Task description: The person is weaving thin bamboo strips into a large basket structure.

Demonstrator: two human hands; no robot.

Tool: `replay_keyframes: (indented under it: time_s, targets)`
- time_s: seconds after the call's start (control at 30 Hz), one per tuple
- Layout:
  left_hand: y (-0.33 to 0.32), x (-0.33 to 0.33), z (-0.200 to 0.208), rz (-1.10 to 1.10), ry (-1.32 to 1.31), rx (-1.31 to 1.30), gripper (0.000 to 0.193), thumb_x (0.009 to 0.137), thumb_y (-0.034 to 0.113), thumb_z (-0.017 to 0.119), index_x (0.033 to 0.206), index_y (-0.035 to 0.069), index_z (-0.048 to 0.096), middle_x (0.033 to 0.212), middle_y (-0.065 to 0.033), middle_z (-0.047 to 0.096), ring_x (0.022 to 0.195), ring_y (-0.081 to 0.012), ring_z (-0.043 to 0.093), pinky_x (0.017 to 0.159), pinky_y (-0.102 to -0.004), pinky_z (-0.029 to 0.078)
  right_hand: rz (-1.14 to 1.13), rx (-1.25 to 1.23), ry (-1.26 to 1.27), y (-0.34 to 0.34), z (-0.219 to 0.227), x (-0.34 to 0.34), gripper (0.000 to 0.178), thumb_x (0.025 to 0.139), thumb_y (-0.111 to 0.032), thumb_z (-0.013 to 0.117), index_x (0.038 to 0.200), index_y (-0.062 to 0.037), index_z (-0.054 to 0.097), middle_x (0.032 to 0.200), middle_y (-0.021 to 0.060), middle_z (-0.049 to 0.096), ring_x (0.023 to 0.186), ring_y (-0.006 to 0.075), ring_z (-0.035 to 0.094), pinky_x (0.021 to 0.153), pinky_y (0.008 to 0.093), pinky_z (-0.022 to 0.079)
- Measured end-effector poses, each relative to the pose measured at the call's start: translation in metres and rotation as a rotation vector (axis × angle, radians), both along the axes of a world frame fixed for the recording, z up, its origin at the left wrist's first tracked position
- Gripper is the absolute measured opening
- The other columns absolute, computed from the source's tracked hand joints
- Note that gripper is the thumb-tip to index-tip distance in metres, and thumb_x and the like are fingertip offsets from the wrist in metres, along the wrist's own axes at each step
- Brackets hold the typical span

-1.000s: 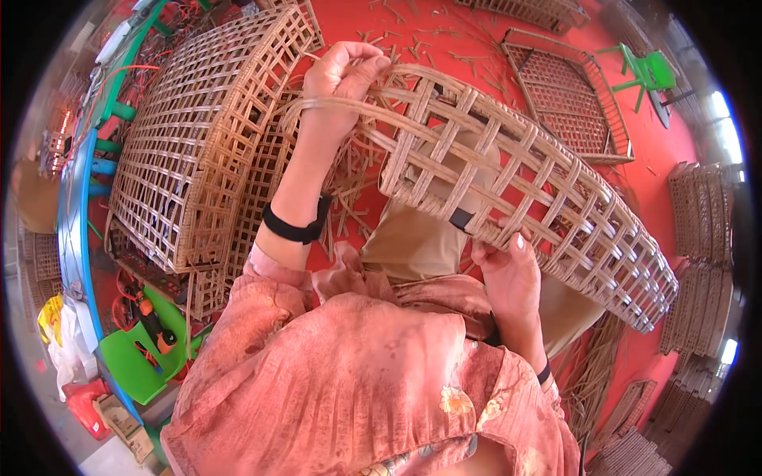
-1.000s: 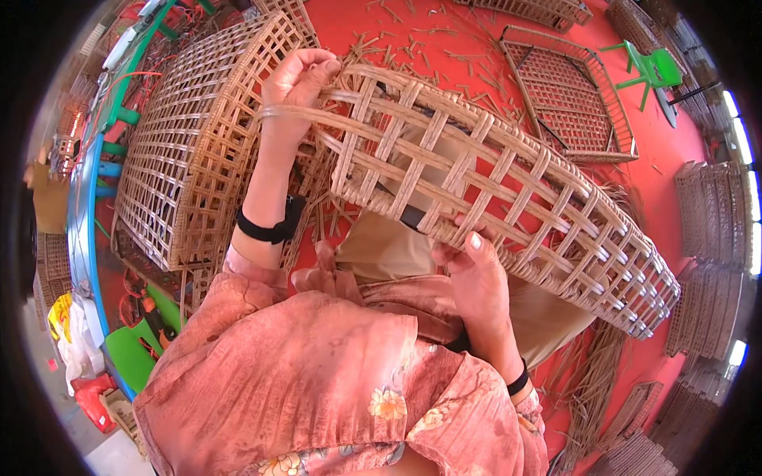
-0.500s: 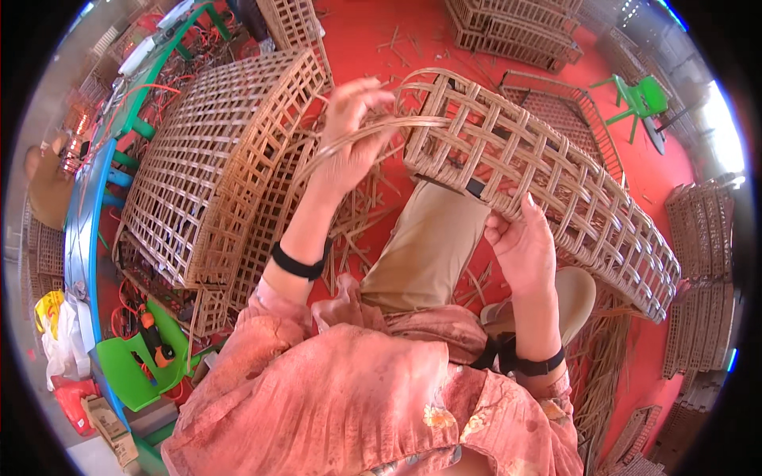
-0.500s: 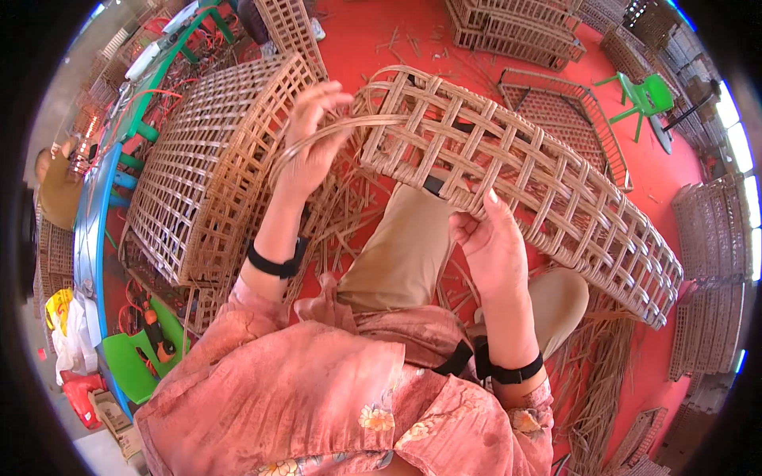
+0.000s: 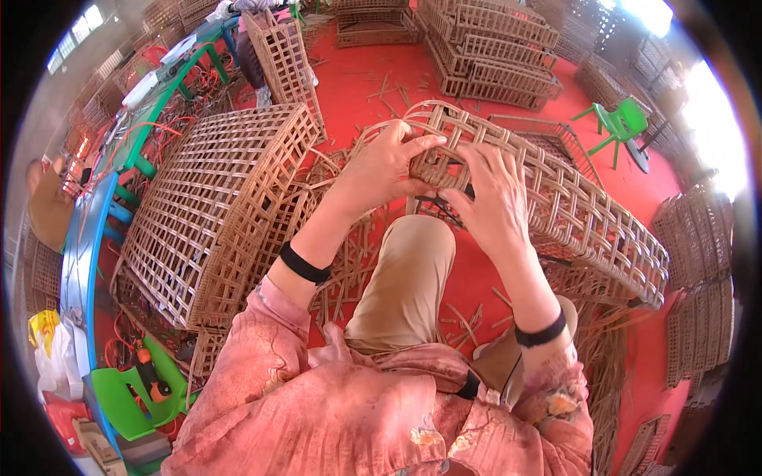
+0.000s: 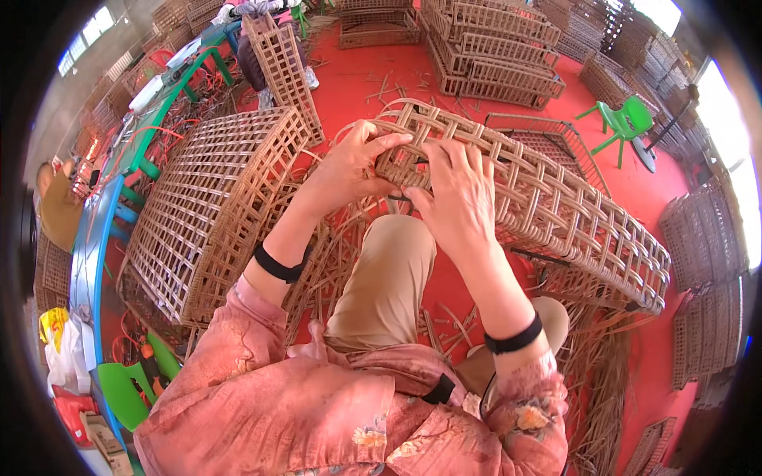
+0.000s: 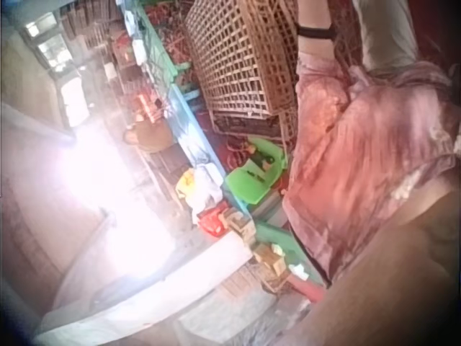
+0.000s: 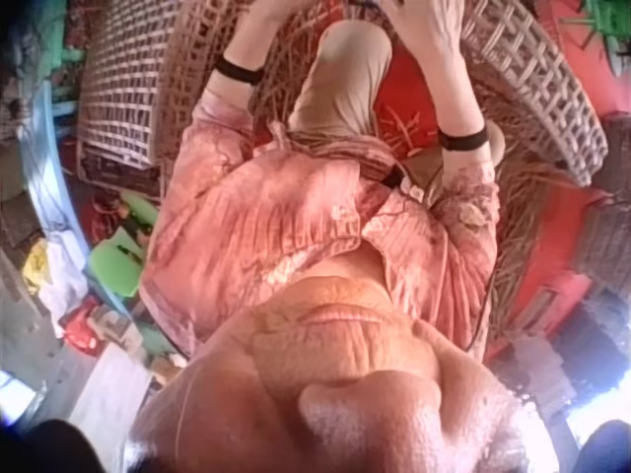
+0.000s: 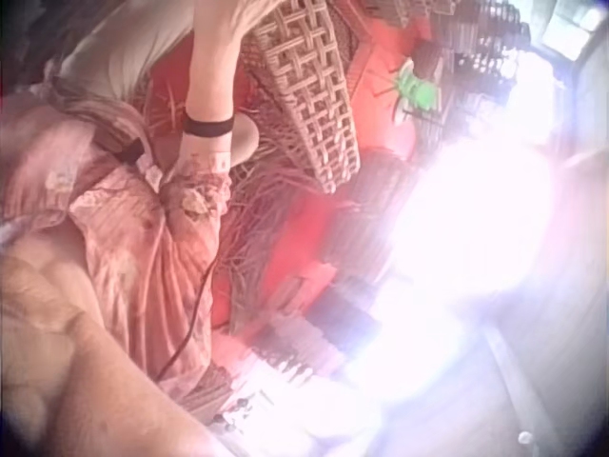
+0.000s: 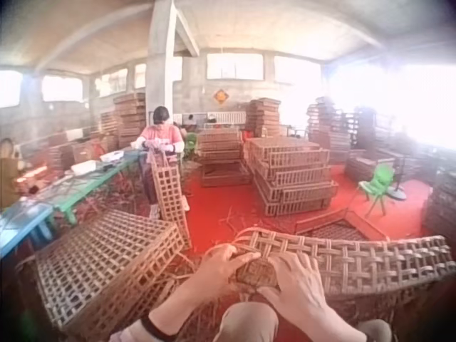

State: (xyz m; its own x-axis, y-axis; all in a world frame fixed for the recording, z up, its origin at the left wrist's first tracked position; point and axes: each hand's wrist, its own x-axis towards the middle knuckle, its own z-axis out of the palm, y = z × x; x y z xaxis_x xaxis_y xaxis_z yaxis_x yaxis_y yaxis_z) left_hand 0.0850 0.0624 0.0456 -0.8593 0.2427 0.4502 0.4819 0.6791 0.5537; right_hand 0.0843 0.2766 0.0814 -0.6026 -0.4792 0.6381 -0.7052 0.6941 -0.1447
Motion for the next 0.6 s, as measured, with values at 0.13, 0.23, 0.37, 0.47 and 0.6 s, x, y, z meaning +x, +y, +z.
replay_keyframes:
  time_s: [0.13, 0.23, 0.37, 0.47, 0.6]
  targets:
    - [-0.004, -0.01, 0.001, -0.07, 0.179, -0.063, 0.069, 0.068, 0.015, 0.087, 0.132, 0.018, 0.06, 0.112, -0.0101, 0.05, 0.108, -0.0292, 0.057, 0.094, -0.0393, 0.05, 0.012, 0.061, -0.036, -0.009, 0.0, -0.009, 0.056, 0.068, -0.015, 0.082, 0.119, -0.0035, 0.063, 0.111, 0.0114, 0.06, 0.108, 0.0325, 0.054, 0.095, 0.0443, 0.042]
    - [-0.005, -0.01, 0.004, -0.059, 0.089, -0.036, 0.065, 0.069, 0.015, 0.087, 0.128, 0.017, 0.061, 0.111, -0.01, 0.051, 0.109, -0.0295, 0.057, 0.092, -0.0393, 0.051, -0.004, 0.065, -0.057, -0.012, 0.003, -0.011, 0.053, 0.066, -0.016, 0.083, 0.114, -0.0035, 0.066, 0.106, 0.0109, 0.061, 0.106, 0.0319, 0.055, 0.092, 0.0444, 0.043]
    - [0.002, 0.001, 0.005, 0.031, 0.012, 0.0, 0.054, 0.066, 0.013, 0.085, 0.117, 0.015, 0.067, 0.111, -0.0098, 0.05, 0.106, -0.0282, 0.059, 0.09, -0.0393, 0.053, 0.03, 0.108, -0.079, -0.013, 0.007, -0.012, 0.044, 0.066, -0.014, 0.083, 0.105, -0.003, 0.065, 0.104, 0.0121, 0.061, 0.104, 0.0323, 0.055, 0.092, 0.0446, 0.044]
    - [0.008, 0.003, -0.002, 0.05, 0.159, 0.071, 0.046, 0.067, 0.009, 0.082, 0.111, 0.014, 0.069, 0.11, -0.0082, 0.052, 0.102, -0.0263, 0.062, 0.086, -0.0388, 0.054, 0.073, 0.114, -0.085, -0.013, 0.004, -0.014, 0.04, 0.066, -0.012, 0.082, 0.101, -0.0031, 0.064, 0.102, 0.0119, 0.061, 0.102, 0.0325, 0.055, 0.09, 0.0443, 0.046]
    - [0.008, 0.003, -0.008, 0.056, 0.192, 0.069, 0.042, 0.068, 0.006, 0.082, 0.107, 0.014, 0.071, 0.106, -0.0064, 0.056, 0.097, -0.0243, 0.065, 0.081, -0.0367, 0.057, 0.128, 0.068, 0.019, -0.014, -0.005, -0.012, 0.033, 0.068, -0.009, 0.08, 0.097, -0.0044, 0.063, 0.095, 0.0104, 0.058, 0.099, 0.0309, 0.055, 0.085, 0.0425, 0.049]
